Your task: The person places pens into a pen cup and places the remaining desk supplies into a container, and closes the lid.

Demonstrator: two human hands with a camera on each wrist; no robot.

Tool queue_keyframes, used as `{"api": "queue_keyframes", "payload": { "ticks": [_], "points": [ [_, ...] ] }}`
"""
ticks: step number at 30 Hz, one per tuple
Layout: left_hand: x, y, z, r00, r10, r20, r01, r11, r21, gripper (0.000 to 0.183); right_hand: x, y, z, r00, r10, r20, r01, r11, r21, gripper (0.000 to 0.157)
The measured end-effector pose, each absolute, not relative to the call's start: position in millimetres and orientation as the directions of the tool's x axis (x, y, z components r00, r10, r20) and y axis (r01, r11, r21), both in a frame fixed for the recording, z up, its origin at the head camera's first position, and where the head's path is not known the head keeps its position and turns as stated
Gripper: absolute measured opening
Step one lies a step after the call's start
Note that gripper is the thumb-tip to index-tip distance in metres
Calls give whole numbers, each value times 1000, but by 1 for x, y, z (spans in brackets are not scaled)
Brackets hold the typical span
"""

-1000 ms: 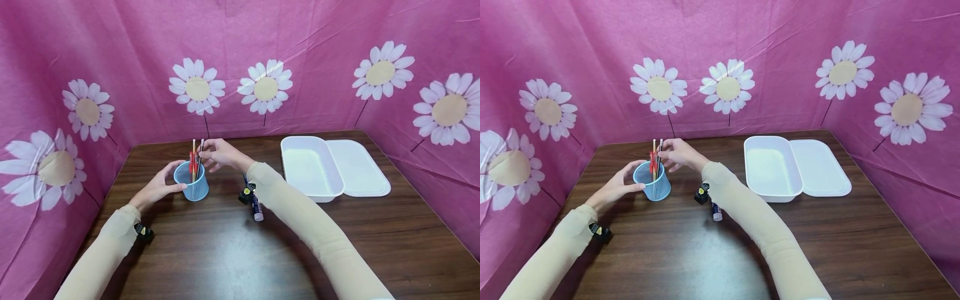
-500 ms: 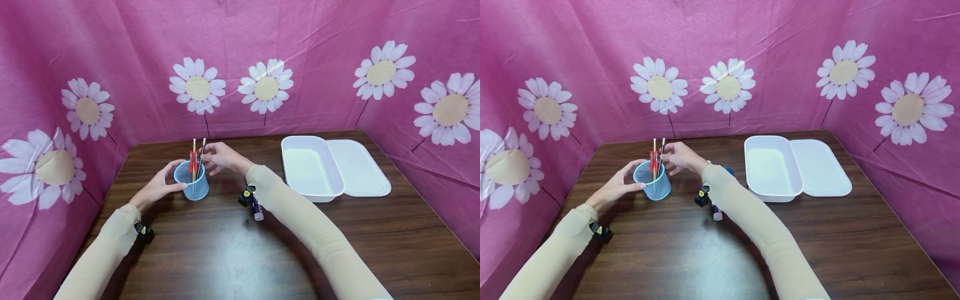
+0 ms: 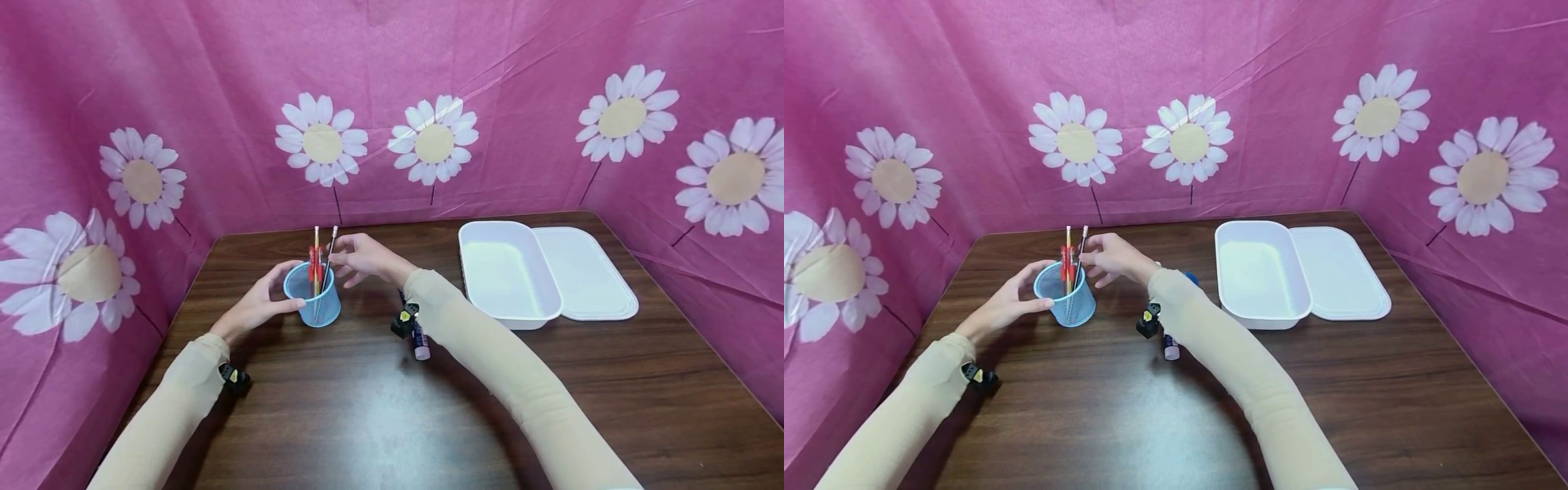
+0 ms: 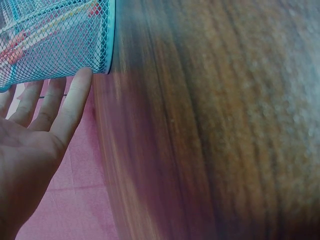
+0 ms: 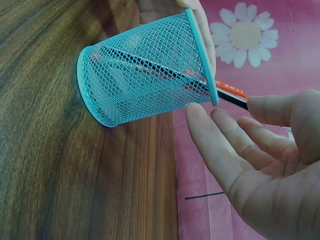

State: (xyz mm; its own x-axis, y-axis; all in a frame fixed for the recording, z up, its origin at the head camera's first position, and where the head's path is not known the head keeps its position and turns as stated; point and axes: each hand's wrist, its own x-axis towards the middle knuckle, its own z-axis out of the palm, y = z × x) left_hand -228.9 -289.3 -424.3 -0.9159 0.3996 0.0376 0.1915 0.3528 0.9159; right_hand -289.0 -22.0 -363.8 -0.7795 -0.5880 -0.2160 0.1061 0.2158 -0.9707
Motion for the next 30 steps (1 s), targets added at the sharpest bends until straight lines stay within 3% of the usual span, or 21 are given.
{"api": "queue_keyframes", "payload": {
  "ticks": [6, 19, 30],
  "points": [
    [-228, -290, -424, -917, 398, 34, 188, 354, 916, 73, -290, -21, -365, -773, -597, -216, 105, 215, -971, 44],
    [-223, -286, -419, -928, 373, 1, 154, 382, 911, 80, -289, -10, -362, -773, -588, -238, 78, 285, -956, 42],
    [-216, -286, -400, -919, 367, 142, 307, 442, 843, 81, -282, 34, -336, -774, -568, -280, 11, 430, -903, 40]
  ]
}}
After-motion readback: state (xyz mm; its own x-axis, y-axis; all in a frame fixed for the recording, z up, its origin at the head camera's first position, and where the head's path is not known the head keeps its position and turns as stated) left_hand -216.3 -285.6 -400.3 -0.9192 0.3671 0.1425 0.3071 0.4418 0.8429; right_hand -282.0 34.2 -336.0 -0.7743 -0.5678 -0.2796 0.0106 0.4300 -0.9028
